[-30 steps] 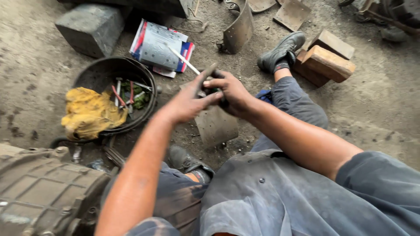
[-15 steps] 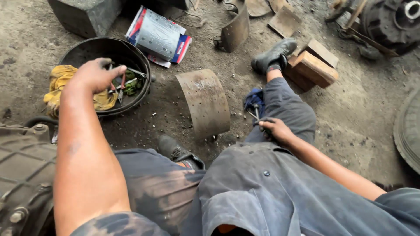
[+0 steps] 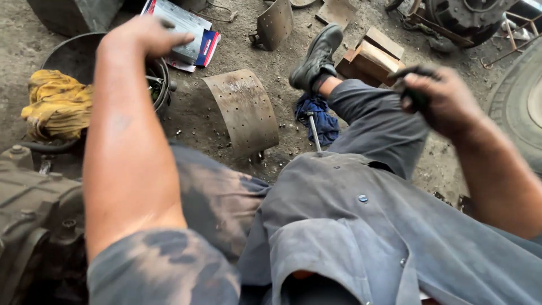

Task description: Sanding the surface of a brake shoe/lining using sandpaper and a scraper.

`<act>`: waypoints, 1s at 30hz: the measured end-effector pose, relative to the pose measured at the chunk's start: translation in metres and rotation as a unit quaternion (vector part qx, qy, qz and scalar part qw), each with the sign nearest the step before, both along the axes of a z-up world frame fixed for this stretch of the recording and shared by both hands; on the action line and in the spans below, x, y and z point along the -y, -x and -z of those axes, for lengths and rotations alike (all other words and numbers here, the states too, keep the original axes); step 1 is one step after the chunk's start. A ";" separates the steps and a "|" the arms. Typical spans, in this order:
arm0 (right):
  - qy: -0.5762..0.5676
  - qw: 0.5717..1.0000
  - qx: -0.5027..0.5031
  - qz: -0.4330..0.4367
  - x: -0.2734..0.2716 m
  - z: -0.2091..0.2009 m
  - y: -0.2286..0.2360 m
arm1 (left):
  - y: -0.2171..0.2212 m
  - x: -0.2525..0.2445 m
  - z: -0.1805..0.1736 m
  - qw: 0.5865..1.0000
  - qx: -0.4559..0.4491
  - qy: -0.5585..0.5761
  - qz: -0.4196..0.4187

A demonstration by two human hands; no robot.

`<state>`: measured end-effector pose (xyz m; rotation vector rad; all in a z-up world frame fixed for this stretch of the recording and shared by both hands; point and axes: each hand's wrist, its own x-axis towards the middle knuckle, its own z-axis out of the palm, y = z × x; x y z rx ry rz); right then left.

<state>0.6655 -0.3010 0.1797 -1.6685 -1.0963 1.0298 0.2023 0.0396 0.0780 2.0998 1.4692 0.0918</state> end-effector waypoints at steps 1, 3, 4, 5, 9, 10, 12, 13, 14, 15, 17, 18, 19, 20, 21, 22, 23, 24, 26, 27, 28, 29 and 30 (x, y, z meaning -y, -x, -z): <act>-0.024 0.999 0.023 -0.033 -0.004 -0.016 0.002 | -0.009 0.004 -0.011 1.000 -0.010 0.000 -0.011; -0.041 0.997 0.024 -0.068 -0.021 -0.046 0.014 | -0.018 0.005 -0.017 0.999 -0.011 -0.003 -0.034; -0.057 0.993 0.026 -0.099 -0.031 -0.061 0.019 | -0.025 0.003 -0.023 0.999 -0.010 -0.005 -0.053; -0.060 0.993 0.024 -0.100 -0.044 -0.064 0.024 | -0.030 -0.001 -0.011 0.998 -0.013 -0.008 -0.054; -0.082 0.986 0.025 -0.143 -0.109 -0.060 0.043 | -0.043 0.008 -0.005 0.997 -0.043 0.055 -0.016; -0.084 0.986 0.033 -0.140 -0.126 -0.053 0.047 | -0.045 0.019 -0.011 0.993 -0.053 0.100 -0.017; -0.127 0.982 0.054 -0.128 -0.145 -0.023 0.060 | -0.036 -0.009 0.033 0.996 -0.042 0.073 0.026; -0.163 0.976 0.081 -0.122 -0.154 -0.009 0.065 | -0.033 -0.021 0.061 0.996 -0.022 0.052 0.067; -0.158 0.977 0.082 -0.120 -0.159 -0.002 0.081 | -0.034 -0.022 0.067 0.996 -0.021 0.056 0.069; -0.197 0.974 0.065 -0.086 -0.166 0.005 0.099 | -0.033 -0.022 0.074 0.996 -0.014 0.065 0.064; -0.232 0.970 0.046 -0.054 -0.189 0.051 0.119 | -0.030 -0.025 0.084 0.995 -0.009 0.077 0.056; -0.266 0.957 0.110 -0.044 -0.205 0.089 0.122 | -0.029 -0.028 0.087 0.993 0.003 0.116 0.011; -0.302 0.937 0.172 -0.032 -0.222 0.127 0.126 | -0.026 -0.033 0.087 0.988 0.013 0.152 -0.033; -0.302 0.938 0.167 -0.033 -0.223 0.212 0.120 | -0.026 -0.040 0.113 0.988 0.010 0.152 -0.035; -0.160 0.921 0.324 -0.148 -0.225 0.281 0.106 | -0.028 -0.044 0.140 0.988 0.008 0.115 -0.107; -0.010 0.849 0.461 -0.257 -0.236 0.337 0.090 | -0.030 -0.049 0.168 0.981 0.005 0.076 -0.177; -0.006 0.851 0.456 -0.259 -0.235 0.312 0.097 | -0.033 -0.046 0.208 0.981 0.000 0.080 -0.177; 0.095 0.869 0.424 -0.236 -0.236 0.287 0.104 | -0.036 -0.044 0.249 0.973 0.023 0.083 -0.214; 0.198 0.873 0.388 -0.219 -0.249 0.264 0.107 | -0.045 -0.026 0.288 0.961 0.046 0.090 -0.258; 0.087 0.910 0.377 -0.151 -0.252 0.265 0.104 | -0.054 -0.008 0.286 0.912 0.135 0.202 -0.331; -0.024 0.930 0.360 -0.077 -0.255 0.265 0.100 | -0.064 0.011 0.282 0.837 0.219 0.308 -0.396; -0.024 0.930 0.358 -0.076 -0.265 0.272 0.096 | -0.070 0.017 0.277 0.837 0.218 0.309 -0.396; 0.036 0.914 0.384 -0.127 -0.273 0.279 0.091 | -0.076 0.023 0.271 0.780 0.249 0.365 -0.444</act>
